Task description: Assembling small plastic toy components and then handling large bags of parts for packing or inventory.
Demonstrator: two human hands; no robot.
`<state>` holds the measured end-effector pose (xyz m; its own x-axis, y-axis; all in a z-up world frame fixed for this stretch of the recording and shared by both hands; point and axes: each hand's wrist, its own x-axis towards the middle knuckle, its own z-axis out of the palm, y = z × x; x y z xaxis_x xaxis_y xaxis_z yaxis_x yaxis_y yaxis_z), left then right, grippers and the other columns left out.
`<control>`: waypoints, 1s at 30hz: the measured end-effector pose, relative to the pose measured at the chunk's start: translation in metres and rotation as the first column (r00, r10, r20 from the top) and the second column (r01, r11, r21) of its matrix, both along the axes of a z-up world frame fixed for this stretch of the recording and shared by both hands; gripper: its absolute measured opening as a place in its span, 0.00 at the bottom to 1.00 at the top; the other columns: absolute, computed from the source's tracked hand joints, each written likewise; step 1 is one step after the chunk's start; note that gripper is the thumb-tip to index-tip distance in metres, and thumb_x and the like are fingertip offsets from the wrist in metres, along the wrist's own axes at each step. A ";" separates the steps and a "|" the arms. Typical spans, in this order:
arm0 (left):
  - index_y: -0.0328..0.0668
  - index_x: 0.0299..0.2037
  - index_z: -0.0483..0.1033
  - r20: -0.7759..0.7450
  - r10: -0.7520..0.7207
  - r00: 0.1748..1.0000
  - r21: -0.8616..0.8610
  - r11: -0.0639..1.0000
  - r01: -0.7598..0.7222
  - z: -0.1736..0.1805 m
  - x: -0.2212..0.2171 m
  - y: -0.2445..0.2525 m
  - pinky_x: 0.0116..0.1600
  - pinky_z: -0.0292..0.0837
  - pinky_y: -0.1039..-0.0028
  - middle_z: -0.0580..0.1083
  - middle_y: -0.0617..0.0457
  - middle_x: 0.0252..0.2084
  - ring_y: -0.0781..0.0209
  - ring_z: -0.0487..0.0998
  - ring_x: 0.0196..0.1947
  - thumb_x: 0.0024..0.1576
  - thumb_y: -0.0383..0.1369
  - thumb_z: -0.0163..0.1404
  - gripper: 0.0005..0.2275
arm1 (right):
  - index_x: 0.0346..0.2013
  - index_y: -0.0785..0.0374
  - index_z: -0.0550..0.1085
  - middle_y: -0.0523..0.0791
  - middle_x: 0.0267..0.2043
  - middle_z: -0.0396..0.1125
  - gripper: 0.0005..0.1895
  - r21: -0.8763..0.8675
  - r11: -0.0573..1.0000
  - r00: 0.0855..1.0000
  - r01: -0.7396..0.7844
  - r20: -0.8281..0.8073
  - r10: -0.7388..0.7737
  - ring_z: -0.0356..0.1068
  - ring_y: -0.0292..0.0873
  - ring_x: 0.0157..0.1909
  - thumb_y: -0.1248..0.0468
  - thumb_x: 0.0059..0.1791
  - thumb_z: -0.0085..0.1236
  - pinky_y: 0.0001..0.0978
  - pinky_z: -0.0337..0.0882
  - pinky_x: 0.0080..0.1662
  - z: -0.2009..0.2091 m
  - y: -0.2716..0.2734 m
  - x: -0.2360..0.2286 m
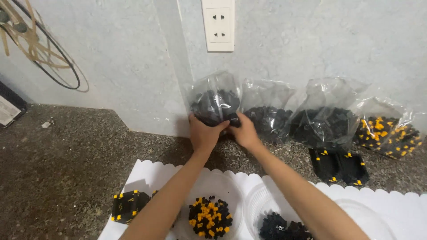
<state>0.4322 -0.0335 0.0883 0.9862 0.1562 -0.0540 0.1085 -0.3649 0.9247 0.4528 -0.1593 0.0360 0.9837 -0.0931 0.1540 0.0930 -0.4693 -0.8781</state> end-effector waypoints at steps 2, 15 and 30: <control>0.33 0.62 0.47 0.055 -0.050 0.997 -0.009 0.999 0.051 0.010 -0.022 0.008 0.60 0.61 0.53 0.58 0.37 0.60 0.42 0.61 0.61 0.41 0.49 0.61 0.45 | 0.53 0.68 0.69 0.55 0.54 0.65 0.23 0.123 0.989 0.997 -0.082 0.020 0.080 0.60 0.55 0.59 0.68 0.43 0.56 0.48 0.60 0.60 0.006 -0.017 -0.005; 0.50 0.67 0.37 0.343 -0.629 0.698 -0.039 0.732 0.680 0.057 -0.156 0.051 0.65 0.53 0.61 0.45 0.47 0.69 0.53 0.53 0.67 0.34 0.45 0.62 0.52 | 0.41 0.65 0.77 0.44 0.42 0.75 0.23 0.177 0.773 0.746 -0.609 -0.203 0.634 0.72 0.40 0.42 0.73 0.31 0.51 0.30 0.71 0.43 0.064 -0.090 -0.103; 0.37 0.50 0.68 -0.078 -0.215 0.974 -0.717 0.691 0.095 0.054 -0.311 -0.081 0.43 0.80 0.69 0.77 0.46 0.43 0.55 0.79 0.42 0.24 0.25 0.61 0.35 | 0.49 0.62 0.71 0.46 0.50 0.69 0.26 0.702 0.694 0.985 -0.162 0.071 0.159 0.66 0.44 0.51 0.60 0.37 0.53 0.36 0.64 0.53 -0.040 -0.195 -0.339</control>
